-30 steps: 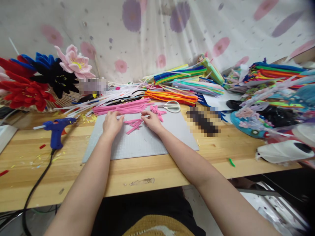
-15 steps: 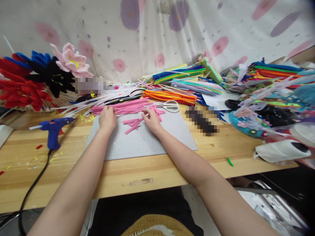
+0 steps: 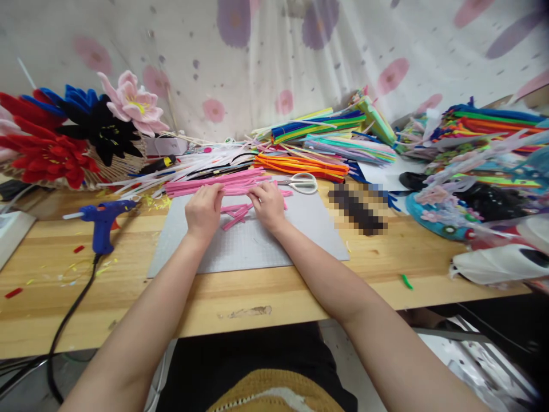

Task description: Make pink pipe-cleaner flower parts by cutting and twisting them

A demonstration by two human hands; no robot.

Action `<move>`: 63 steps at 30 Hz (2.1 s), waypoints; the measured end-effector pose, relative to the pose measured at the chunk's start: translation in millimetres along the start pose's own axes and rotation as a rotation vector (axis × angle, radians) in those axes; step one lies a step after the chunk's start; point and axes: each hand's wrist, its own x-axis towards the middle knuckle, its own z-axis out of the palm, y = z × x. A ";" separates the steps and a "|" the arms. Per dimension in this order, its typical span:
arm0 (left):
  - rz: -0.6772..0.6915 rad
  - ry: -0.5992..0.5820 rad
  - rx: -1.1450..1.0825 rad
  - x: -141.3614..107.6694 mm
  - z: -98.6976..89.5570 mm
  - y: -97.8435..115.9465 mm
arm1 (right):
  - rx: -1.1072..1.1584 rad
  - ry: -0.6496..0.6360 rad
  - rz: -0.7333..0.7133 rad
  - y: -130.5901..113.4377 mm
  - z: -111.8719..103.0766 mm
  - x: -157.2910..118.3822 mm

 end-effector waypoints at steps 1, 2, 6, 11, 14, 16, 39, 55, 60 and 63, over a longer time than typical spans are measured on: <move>-0.053 0.002 -0.018 -0.3 -1.0 1.8 | 0.063 0.028 0.027 0.6 1.2 -0.4; -0.103 -0.006 -0.038 -0.6 -1.5 2.7 | 0.135 0.053 0.058 0.6 2.2 -0.9; -0.319 -0.087 -0.260 -3.8 3.3 1.3 | 0.495 0.091 0.223 -3.1 5.4 -0.6; -0.730 -0.262 -0.951 -12.5 12.1 11.3 | 0.909 0.004 0.391 -9.2 6.9 4.4; -0.904 -0.321 -1.118 -14.3 9.1 20.4 | 1.013 -0.088 0.404 -11.3 5.1 5.2; -0.973 -0.362 -1.167 -14.0 5.7 23.1 | 1.034 -0.138 0.402 -12.5 3.9 4.4; -0.985 -0.511 -1.205 -17.5 7.1 20.3 | 1.082 -0.220 0.464 -18.5 4.3 1.8; -0.979 -0.643 -1.288 -12.9 -2.6 24.1 | 1.447 -0.447 0.690 -10.5 -1.5 2.3; -1.016 -0.692 -1.370 -12.7 -3.2 25.3 | 1.506 -0.513 0.713 -4.9 -1.4 2.2; -1.010 -0.713 -1.394 -13.5 -2.5 26.3 | 1.518 -0.469 0.730 -3.6 0.9 2.3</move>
